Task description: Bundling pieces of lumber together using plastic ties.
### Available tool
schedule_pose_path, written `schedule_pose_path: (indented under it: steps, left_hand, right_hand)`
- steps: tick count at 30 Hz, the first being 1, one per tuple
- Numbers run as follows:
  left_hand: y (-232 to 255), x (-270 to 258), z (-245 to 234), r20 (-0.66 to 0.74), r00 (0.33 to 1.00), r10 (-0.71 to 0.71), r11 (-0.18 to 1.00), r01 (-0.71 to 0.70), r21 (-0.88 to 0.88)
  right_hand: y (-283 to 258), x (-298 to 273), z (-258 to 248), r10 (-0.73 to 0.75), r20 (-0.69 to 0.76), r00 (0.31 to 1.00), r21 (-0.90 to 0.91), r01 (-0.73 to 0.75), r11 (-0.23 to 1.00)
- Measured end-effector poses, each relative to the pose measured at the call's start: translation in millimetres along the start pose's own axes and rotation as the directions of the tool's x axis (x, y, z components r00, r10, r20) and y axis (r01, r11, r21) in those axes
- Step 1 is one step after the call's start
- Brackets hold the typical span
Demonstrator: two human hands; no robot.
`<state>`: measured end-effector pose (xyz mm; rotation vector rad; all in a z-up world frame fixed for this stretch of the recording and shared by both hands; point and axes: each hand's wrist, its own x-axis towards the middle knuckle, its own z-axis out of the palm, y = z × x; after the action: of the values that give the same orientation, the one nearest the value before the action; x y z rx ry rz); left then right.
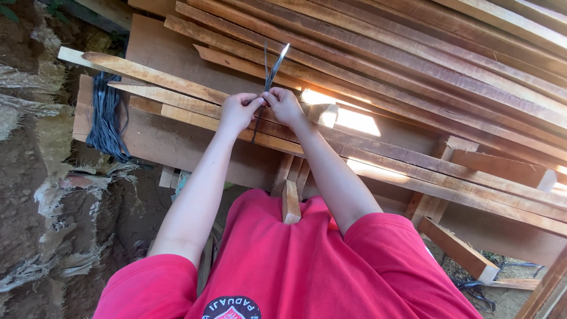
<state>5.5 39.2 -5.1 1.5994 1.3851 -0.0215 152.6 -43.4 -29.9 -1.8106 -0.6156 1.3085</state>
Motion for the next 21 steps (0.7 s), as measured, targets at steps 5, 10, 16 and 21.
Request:
schedule_pose_path:
  steps: [5,10,16,21]
  left_hand:
    - [-2.0,18.9,4.5,-0.013,0.999,-0.031,0.998,0.032,0.053]
    - [-3.6,16.5,4.0,-0.042,0.999,0.019,0.989,-0.013,0.15]
    - [2.2,3.0,5.6,-0.075,0.994,0.086,0.975,-0.068,0.21]
    - [5.3,1.0,-2.0,-0.002,0.981,0.192,0.952,-0.186,0.242]
  right_hand:
    - [5.2,0.8,-0.9,-0.019,-0.003,1.0,0.012,0.019,1.0]
    - [11.5,-2.7,2.0,-0.041,-0.055,0.998,0.153,0.049,0.987]
    - [6.3,-23.9,8.4,-0.308,-0.232,0.923,-0.109,0.29,0.951]
    - [-1.4,-27.1,3.8,-0.715,-0.085,0.694,-0.374,0.643,0.668]
